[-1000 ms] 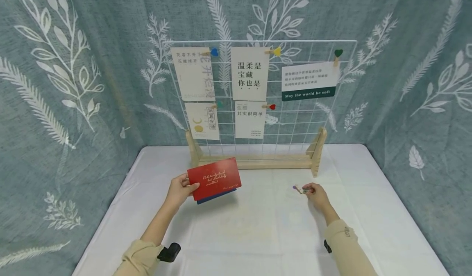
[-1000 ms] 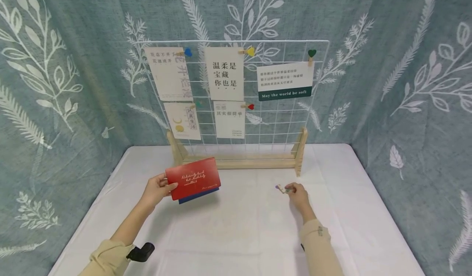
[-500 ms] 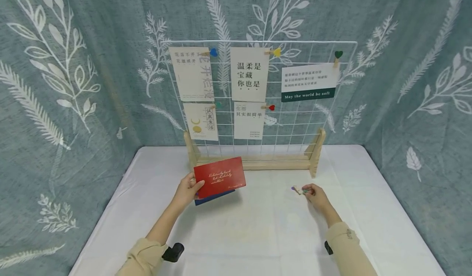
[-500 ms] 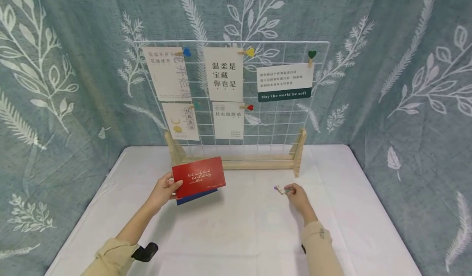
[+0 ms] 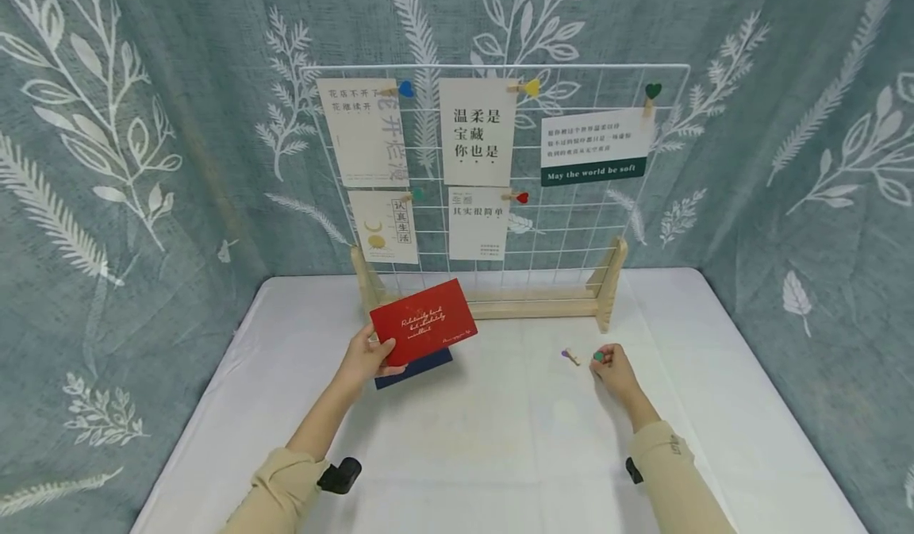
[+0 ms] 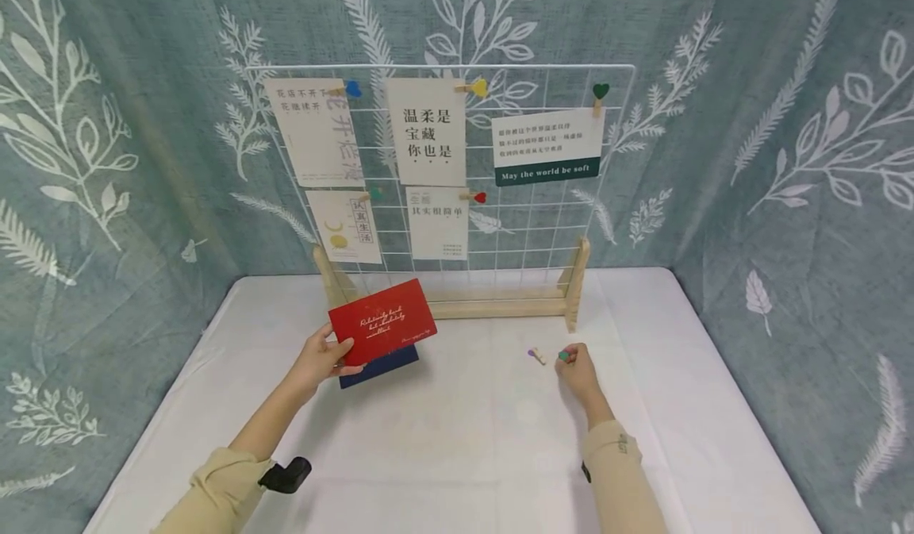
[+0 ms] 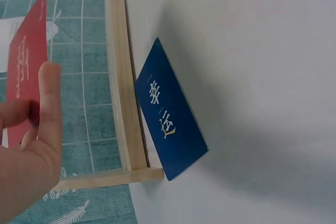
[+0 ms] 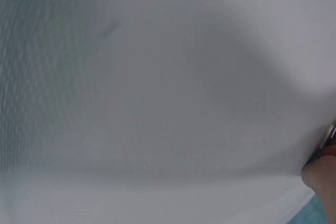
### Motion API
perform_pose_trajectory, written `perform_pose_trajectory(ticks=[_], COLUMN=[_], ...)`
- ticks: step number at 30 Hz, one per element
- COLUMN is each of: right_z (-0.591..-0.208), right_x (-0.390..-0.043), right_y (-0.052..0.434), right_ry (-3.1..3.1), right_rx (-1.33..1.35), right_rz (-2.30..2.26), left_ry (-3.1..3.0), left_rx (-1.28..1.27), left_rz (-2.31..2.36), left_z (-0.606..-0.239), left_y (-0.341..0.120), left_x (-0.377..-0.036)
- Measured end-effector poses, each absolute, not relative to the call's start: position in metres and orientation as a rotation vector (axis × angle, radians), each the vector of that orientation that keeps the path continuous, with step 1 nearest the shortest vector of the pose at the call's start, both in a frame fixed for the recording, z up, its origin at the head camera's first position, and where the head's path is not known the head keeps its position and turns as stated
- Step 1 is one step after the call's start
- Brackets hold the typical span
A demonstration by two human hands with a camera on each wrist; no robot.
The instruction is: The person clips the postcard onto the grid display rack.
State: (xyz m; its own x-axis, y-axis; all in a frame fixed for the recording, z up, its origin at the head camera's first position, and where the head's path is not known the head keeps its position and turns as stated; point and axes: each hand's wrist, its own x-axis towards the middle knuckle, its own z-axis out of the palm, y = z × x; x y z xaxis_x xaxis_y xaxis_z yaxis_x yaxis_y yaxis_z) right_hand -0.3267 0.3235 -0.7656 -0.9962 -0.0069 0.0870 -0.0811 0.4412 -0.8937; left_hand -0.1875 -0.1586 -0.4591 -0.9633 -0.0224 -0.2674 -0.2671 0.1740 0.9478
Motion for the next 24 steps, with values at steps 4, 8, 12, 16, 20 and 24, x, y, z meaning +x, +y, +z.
perform_pose_trajectory(ticks=[4, 8, 12, 16, 20, 24], right_z=[-0.722, -0.63, -0.568, -0.588, -0.67, -0.718], right_x=[-0.301, -0.256, -0.227, -0.232, -0.271, -0.292], right_y=[0.308, 0.272, 0.249, 0.26, 0.29, 0.307], right_ry=[-2.554, -2.563, -2.642, -2.473, -2.295, -2.218], right_rx=[0.084, -0.024, -0.145, -0.039, 0.061, 0.115], right_rz=[1.696, 1.784, 1.812, 1.939, 2.047, 2.036], left_ry=[2.251, 2.264, 2.271, 2.295, 2.344, 2.367], left_rx=[-0.257, -0.266, -0.284, -0.294, -0.285, -0.244], left_rz=[1.861, 1.88, 1.927, 1.959, 1.975, 1.989], left_z=[-0.46, -0.461, -0.461, -0.46, -0.456, -0.453], left_y=[-0.157, -0.156, -0.156, -0.154, -0.151, -0.145], left_x=[-0.185, -0.183, -0.184, -0.187, -0.192, -0.197])
